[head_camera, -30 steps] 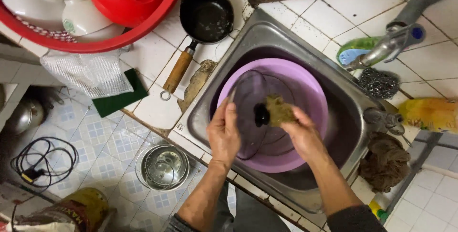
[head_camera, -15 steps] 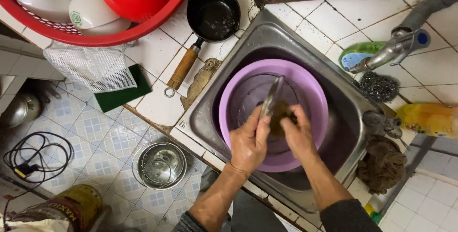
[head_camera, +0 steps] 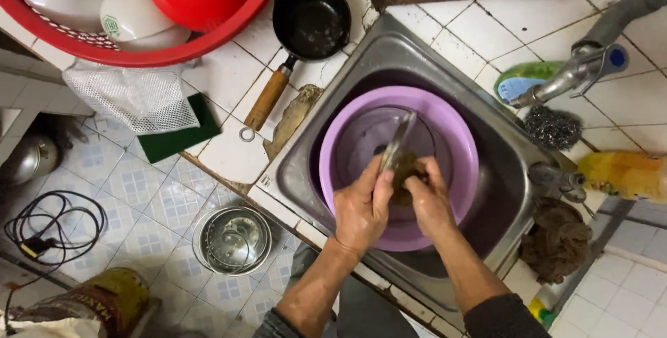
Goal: The person is scrubbing a small black frying pan with a sponge and rinsing it under a faucet in a kitchen sink.
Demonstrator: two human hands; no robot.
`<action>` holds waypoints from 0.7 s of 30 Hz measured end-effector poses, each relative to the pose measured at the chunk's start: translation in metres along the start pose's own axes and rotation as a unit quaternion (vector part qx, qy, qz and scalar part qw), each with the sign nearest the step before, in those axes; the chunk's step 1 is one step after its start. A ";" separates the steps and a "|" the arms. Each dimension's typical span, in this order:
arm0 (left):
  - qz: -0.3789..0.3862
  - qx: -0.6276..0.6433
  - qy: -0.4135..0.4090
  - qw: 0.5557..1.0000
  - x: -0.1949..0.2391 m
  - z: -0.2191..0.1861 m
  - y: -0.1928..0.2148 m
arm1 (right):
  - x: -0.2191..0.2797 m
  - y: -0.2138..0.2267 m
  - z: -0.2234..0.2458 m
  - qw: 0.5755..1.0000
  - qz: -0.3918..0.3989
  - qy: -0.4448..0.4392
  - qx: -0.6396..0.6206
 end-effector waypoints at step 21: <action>0.157 -0.150 0.080 0.973 0.063 0.028 0.006 | -0.010 0.028 0.040 0.987 -0.008 -0.087 0.133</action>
Point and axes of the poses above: each hand's wrist, its own x-axis away from the middle knuckle, its own y-axis out of the back of the hand, z = x × y, the point moved 6 cm from there along -x, towards the middle knuckle, and after that the axes turned 11 degrees about -z, right-handed, at the moved point
